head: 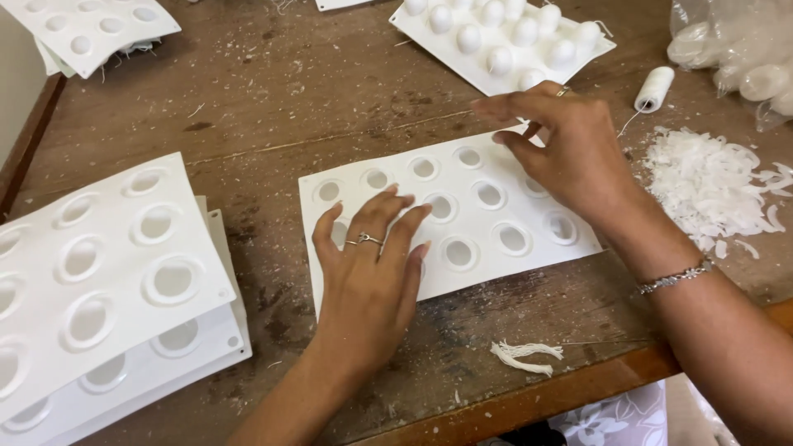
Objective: The recorder prepares silicone candle molds by threading wicks through the base of the molds using a long needle.
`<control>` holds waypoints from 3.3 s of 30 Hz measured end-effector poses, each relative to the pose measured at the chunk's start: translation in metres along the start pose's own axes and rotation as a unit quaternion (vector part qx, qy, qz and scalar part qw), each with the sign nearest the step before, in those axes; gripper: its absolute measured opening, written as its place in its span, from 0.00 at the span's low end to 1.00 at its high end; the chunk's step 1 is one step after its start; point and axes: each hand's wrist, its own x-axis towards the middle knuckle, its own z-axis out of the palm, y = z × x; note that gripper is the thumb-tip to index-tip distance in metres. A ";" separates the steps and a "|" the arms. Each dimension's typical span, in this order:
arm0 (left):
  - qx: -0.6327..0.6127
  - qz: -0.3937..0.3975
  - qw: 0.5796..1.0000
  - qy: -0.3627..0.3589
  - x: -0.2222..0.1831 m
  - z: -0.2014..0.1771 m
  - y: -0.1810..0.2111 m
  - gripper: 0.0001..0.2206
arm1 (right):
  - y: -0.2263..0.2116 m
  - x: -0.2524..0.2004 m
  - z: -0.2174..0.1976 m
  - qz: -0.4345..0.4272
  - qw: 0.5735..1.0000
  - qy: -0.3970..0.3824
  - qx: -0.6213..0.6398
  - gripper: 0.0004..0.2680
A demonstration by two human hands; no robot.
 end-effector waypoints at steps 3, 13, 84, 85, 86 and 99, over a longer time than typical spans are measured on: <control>-0.052 0.009 0.999 -0.002 0.000 -0.007 0.004 0.18 | -0.007 -0.005 0.011 -0.039 0.999 -0.027 0.013 0.09; -0.190 0.000 0.982 0.014 -0.002 -0.020 -0.001 0.27 | 0.024 -0.037 -0.029 -0.179 0.983 0.037 0.020 0.09; -0.185 0.255 0.911 -0.267 -0.037 0.015 0.036 0.26 | -0.007 -0.188 -0.025 0.100 0.972 -0.211 0.030 0.08; -0.194 0.250 0.911 -0.264 -0.036 0.014 0.036 0.26 | -0.003 -0.191 -0.023 0.049 0.979 -0.191 0.046 0.08; -0.194 0.250 0.911 -0.264 -0.036 0.014 0.037 0.26 | -0.005 -0.191 -0.024 0.050 0.979 -0.191 0.046 0.08; -0.183 0.252 0.913 -0.262 -0.037 0.014 0.035 0.29 | -0.016 -0.189 -0.026 0.175 0.964 -0.139 0.144 0.07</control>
